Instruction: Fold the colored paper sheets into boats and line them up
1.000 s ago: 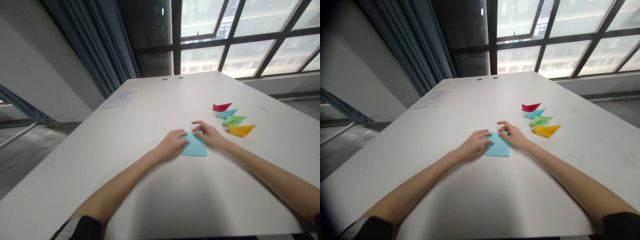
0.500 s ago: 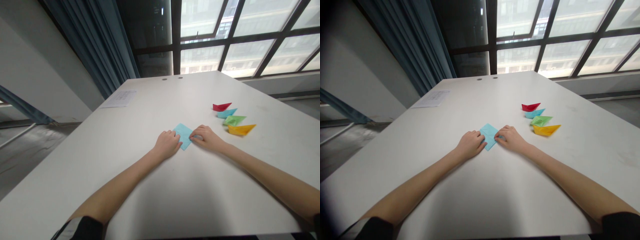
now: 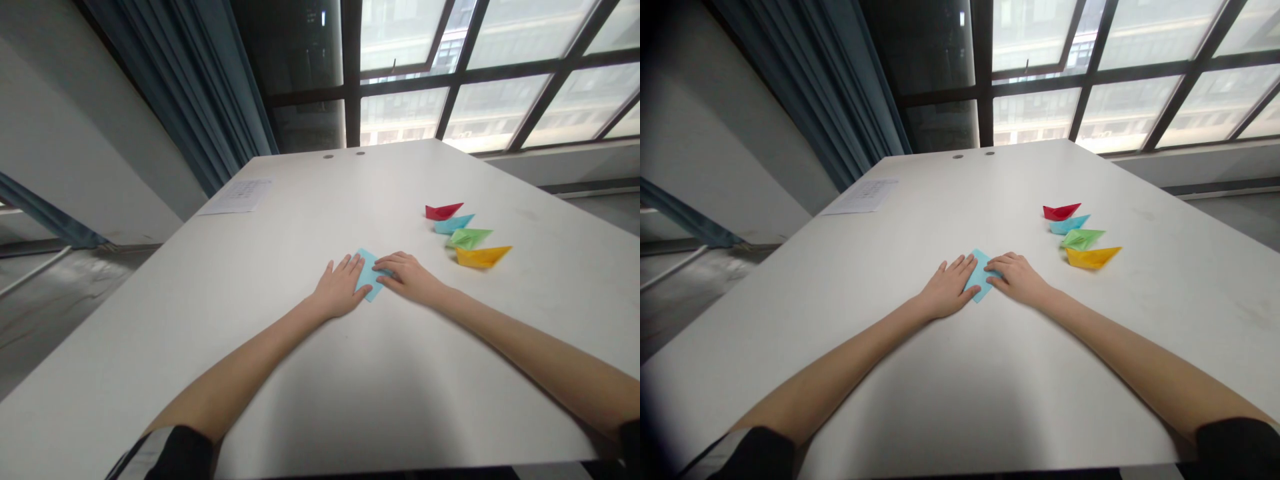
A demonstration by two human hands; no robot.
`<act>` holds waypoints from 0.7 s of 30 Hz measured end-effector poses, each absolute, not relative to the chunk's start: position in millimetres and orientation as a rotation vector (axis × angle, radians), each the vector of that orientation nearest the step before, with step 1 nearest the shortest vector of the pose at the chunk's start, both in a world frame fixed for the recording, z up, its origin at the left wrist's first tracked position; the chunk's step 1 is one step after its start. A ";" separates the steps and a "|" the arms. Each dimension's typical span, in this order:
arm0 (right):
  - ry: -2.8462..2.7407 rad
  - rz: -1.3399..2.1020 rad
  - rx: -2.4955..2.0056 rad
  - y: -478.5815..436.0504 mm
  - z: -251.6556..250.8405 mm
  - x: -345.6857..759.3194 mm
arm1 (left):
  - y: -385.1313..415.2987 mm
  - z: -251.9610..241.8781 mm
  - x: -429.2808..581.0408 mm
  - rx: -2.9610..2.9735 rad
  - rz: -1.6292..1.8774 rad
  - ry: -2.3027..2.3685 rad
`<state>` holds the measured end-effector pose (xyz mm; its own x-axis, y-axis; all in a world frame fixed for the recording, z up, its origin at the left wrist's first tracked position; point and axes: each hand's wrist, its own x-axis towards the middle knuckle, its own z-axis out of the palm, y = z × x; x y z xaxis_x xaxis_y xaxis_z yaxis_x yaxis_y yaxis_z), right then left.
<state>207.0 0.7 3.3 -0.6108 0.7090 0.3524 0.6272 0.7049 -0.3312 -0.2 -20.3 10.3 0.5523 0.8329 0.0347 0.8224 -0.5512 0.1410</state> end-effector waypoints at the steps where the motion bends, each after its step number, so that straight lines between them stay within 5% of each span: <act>1: -2.461 0.231 -1.030 1.4 2.1 207.9 | -20.2 9.3 -0.5 2.653 0.133 1.450; 21: -2.303 0.101 -1.254 11.8 -12.8 230.2 | 4.8 2.2 -33.0 2.610 0.385 1.645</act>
